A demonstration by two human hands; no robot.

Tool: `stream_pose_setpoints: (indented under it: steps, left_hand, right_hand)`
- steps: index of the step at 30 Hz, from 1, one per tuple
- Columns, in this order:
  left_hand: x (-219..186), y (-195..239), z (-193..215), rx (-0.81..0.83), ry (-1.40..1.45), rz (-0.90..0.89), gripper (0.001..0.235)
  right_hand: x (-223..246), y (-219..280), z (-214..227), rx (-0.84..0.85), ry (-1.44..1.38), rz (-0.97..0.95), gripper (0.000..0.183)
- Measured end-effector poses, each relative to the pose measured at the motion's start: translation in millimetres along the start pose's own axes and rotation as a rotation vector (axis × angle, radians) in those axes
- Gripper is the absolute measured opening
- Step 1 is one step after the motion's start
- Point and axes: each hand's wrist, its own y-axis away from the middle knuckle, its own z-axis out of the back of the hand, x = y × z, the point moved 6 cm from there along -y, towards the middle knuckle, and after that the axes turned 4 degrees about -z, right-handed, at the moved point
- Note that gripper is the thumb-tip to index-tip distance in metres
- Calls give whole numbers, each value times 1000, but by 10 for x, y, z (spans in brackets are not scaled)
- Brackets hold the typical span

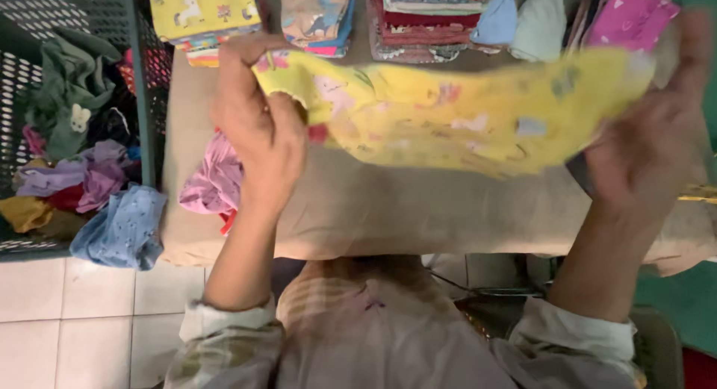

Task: The person irons and folds small garments on a cloth-covered table, moving items from a laundry basket into organized stacks.

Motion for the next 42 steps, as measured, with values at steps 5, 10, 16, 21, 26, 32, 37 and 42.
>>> stream_pose_setpoints:
  steps: [5, 10, 16, 21, 26, 32, 37, 42]
  left_hand:
    - [-308, -60, 75, 55, -187, -257, 23]
    - [161, -205, 227, 87, -148, -164, 13]
    - [693, -401, -155, 95, -103, -167, 15]
    - [655, -53, -168, 273, -82, -99, 18]
    - [895, 1136, -345, 670, -160, 35, 22]
    - [1935, 2252, -273, 581, -379, 381, 28]
    - [2633, 2523, -685, 470, -590, 629, 45]
    - [3034, 2877, -603, 621, -709, 843, 32]
  right_hand:
    - [-357, 216, 45, -12, 397, -184, 44]
    - [49, 233, 314, -171, 318, 55, 26]
    - [-523, -290, 741, -158, 150, 35, 17]
    - [-463, -23, 1041, -164, 262, 169, 25]
    - [-1309, 641, 1713, -285, 597, -171, 33]
    - [-2426, 1225, 1944, -131, 1703, -233, 33]
    - [-2878, 1053, 1385, -40, 1747, -112, 53]
    - [-2860, 1057, 1349, 102, 1871, -64, 58]
